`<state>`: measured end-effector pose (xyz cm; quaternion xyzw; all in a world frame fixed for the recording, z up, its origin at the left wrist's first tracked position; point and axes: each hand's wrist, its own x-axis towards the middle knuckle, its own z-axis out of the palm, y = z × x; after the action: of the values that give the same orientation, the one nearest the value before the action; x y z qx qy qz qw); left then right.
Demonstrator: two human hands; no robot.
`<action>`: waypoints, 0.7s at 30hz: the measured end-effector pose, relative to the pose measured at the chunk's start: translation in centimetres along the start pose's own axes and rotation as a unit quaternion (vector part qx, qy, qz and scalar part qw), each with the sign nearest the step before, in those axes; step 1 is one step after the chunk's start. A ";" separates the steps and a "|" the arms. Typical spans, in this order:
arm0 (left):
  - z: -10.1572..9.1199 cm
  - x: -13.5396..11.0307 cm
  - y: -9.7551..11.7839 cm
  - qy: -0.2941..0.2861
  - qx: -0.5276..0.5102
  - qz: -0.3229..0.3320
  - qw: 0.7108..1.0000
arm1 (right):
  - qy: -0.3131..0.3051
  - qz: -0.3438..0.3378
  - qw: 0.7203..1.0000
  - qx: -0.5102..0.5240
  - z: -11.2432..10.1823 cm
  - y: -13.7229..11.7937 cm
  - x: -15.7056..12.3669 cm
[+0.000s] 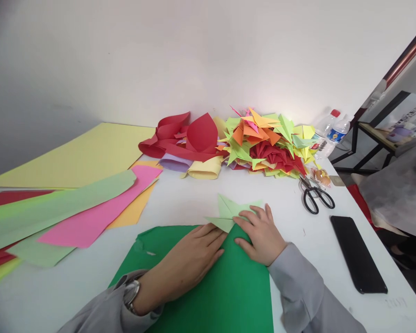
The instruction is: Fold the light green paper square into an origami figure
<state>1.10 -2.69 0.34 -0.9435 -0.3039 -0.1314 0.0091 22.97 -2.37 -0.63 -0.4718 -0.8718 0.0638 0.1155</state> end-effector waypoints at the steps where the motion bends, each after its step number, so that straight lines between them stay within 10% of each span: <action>1: 0.1 -0.1 0.1 0.002 0.007 0.000 1.000 | 0.001 -0.002 1.000 -0.004 0.0 0.0 0.0; 21: 2.3 -1.0 2.4 0.034 0.043 -0.112 0.992 | -0.001 -0.007 1.000 -0.007 0.1 0.1 0.0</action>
<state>2.28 -5.01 -1.94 -0.8972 -0.4129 -0.1500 0.0451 23.02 -2.28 -0.76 -0.4666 -0.8755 0.0575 0.1120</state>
